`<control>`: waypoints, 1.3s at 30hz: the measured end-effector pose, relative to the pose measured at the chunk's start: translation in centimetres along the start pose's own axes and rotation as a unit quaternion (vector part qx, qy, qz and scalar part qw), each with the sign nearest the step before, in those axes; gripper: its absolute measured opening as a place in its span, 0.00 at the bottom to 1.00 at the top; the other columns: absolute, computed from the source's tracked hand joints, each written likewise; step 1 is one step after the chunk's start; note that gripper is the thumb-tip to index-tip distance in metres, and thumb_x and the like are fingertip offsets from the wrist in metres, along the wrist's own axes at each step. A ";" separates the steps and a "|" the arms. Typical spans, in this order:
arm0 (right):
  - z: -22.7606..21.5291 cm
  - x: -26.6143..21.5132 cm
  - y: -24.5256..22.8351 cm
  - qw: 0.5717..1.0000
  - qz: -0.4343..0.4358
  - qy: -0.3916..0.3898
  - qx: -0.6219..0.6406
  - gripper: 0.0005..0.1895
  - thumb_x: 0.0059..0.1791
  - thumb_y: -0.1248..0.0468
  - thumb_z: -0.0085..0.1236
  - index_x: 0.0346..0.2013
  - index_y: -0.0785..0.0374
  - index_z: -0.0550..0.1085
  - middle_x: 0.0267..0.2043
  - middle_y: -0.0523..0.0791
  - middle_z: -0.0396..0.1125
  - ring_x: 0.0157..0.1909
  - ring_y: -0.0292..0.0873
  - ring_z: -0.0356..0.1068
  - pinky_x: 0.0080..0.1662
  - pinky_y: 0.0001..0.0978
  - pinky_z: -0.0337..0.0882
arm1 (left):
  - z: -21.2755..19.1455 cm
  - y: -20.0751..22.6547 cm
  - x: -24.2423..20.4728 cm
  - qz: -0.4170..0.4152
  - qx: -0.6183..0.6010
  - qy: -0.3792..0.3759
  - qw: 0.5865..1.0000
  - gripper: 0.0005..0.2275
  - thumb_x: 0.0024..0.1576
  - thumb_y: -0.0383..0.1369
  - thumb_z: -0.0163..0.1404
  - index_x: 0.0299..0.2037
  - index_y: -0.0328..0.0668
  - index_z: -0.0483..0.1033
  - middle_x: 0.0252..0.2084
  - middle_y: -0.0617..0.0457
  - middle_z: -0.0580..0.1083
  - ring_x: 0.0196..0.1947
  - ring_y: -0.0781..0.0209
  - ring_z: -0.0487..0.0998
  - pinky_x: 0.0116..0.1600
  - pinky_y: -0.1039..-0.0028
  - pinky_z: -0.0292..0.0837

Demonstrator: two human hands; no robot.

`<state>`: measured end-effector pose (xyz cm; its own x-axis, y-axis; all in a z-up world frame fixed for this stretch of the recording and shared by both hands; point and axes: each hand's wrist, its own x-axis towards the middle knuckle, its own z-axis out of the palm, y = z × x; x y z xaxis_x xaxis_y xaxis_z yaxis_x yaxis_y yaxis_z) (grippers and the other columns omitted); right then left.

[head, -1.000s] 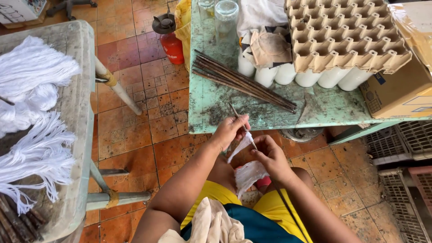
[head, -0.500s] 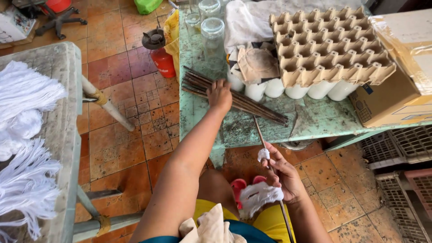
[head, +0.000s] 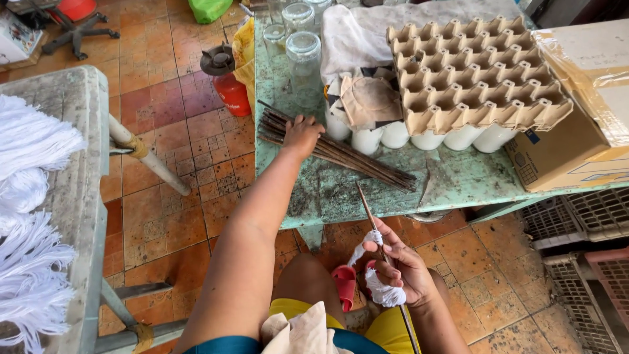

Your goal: Tying cotton wicks onto wooden sticks as part of a candle-making process.

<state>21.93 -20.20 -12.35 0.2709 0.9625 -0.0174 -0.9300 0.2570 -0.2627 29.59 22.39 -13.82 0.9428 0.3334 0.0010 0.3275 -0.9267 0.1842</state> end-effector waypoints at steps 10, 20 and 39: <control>2.0 -0.2 0.2 1.000 -0.002 -0.007 -0.029 0.34 0.54 0.73 0.43 0.75 0.58 0.53 0.59 0.62 0.67 0.18 0.32 0.61 0.18 0.18 0.63 | -10.5 0.8 -9.1 0.182 0.059 0.183 0.964 0.16 0.57 0.22 0.52 0.52 0.53 0.76 0.42 0.51 0.71 0.49 0.42 0.73 0.73 0.35 0.40; 7.7 -1.0 2.7 0.988 0.095 -0.066 0.101 0.35 0.54 0.69 0.46 0.75 0.70 0.50 0.72 0.63 0.50 0.17 0.30 0.59 0.17 0.15 0.60 | -23.8 -3.3 -25.8 0.077 0.198 0.281 0.936 0.27 0.72 0.55 0.42 0.26 0.54 0.82 0.26 0.63 0.74 0.31 0.60 0.70 0.58 0.59 0.54; 10.3 -2.0 5.7 0.986 0.137 -0.078 0.050 0.33 0.57 0.65 0.41 0.75 0.73 0.46 0.75 0.65 0.44 0.15 0.31 0.63 0.14 0.15 0.59 | -24.3 -1.4 -29.4 0.197 0.114 0.328 0.917 0.23 0.70 0.47 0.58 0.22 0.49 0.81 0.21 0.66 0.72 0.27 0.64 0.64 0.57 0.63 0.53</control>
<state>13.57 -19.75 -3.91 -0.0277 0.9967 0.0766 -0.9851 -0.0142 -0.1716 -0.14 18.11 9.81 0.7747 -0.0722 0.6282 0.0442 -0.9849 -0.1677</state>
